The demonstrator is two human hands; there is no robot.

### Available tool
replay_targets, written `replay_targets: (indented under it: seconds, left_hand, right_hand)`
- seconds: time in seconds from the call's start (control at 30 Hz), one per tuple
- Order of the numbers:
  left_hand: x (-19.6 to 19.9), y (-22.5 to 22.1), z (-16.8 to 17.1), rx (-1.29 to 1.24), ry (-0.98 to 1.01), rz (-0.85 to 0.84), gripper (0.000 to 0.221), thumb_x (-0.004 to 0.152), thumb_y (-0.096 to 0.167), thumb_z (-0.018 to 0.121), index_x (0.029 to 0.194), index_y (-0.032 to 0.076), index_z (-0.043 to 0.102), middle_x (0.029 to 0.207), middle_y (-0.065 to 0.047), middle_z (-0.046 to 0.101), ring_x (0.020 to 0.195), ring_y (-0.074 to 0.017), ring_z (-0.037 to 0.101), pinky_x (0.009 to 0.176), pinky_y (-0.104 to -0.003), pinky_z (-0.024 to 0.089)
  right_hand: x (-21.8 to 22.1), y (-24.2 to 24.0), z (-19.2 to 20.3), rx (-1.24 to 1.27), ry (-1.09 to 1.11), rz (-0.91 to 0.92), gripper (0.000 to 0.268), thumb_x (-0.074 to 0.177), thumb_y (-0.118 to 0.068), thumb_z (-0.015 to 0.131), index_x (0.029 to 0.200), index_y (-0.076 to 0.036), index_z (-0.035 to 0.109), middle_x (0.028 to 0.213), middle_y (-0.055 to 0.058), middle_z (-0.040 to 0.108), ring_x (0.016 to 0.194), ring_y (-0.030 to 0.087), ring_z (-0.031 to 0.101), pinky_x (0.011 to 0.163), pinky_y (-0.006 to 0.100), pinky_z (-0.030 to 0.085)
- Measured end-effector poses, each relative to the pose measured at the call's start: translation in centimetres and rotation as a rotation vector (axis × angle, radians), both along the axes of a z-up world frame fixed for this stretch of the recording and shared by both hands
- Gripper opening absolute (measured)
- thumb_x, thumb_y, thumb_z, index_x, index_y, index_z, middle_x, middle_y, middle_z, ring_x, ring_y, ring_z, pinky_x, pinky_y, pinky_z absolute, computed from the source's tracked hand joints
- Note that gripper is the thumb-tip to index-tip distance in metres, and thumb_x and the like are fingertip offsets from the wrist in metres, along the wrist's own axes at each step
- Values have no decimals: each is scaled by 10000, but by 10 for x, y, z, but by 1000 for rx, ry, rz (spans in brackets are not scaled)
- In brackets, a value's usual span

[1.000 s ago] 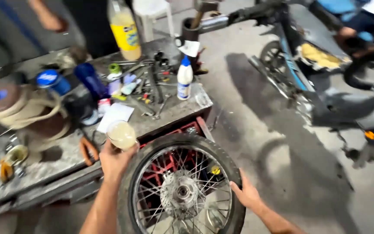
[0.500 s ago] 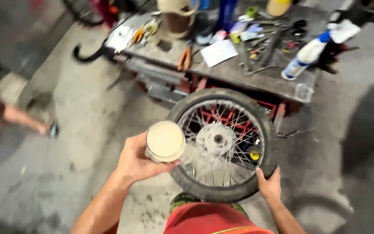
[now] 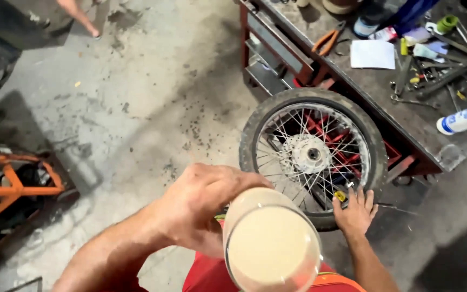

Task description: Repairing a motorcycle wheel by removing the tire from the rim using tire levers and then re-installing it.

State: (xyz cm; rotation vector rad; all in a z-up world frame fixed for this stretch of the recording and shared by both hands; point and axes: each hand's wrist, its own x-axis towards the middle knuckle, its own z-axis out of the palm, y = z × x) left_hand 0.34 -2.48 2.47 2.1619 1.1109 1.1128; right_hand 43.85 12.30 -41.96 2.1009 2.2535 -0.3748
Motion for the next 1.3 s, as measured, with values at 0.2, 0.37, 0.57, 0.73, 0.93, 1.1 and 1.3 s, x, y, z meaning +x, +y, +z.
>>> replay_targets:
  seconds: [0.2,0.37,0.57,0.73,0.93,1.1,1.3]
  left_hand:
    - [10,-14,14,110,49,47,572,872,318,699,1326,-8,577,1245,-166,752,1069,-340,810,894,-443,663]
    - [16,-12,27,202,92,28,491,934,271,623,1315,-33,570,1232,-202,754,1076,-355,813,844,-436,667]
    - [17,-8,50,286,191,-16,510,1071,331,397,1293,-78,607,1253,-227,746,1147,-418,791,936,-479,659]
    - [21,-4,70,437,303,44,423,1128,267,400,1269,-46,648,1229,-190,780,1127,-363,818,881,-418,671]
    - [28,-4,96,528,351,69,325,1115,116,420,1191,-41,694,1169,-200,785,1060,-370,818,895,-448,674]
    - [30,-10,114,563,414,55,353,1123,85,366,1188,-74,674,1165,-217,768,1066,-393,800,884,-464,666]
    - [35,-14,124,596,448,71,335,1122,79,396,1177,-67,693,1159,-213,780,1066,-382,811,877,-446,665]
  right_hand:
    - [12,4,-7,-14,-31,63,766,894,-602,488,1513,-163,582,1706,61,415,1663,354,149,1268,655,124]
    - [15,7,-16,-9,-42,64,698,896,-611,492,1430,-195,663,1695,27,448,1672,343,165,1277,655,136]
    - [12,4,-15,2,-32,35,627,873,-580,535,1356,-224,721,1673,-8,477,1677,319,165,1289,631,146]
    - [6,5,-11,-12,-35,16,669,855,-581,551,1420,-239,661,1667,-38,466,1678,299,152,1294,619,148]
    - [0,3,1,-42,-2,-9,690,860,-568,530,1459,-237,619,1672,-36,447,1682,279,132,1317,607,103]
    - [-3,4,2,-60,6,-49,647,874,-598,503,1405,-269,668,1670,-68,452,1694,254,116,1327,598,92]
    - [5,9,-21,6,16,-23,665,847,-601,509,1429,-317,656,1660,-71,473,1688,264,157,1322,616,104]
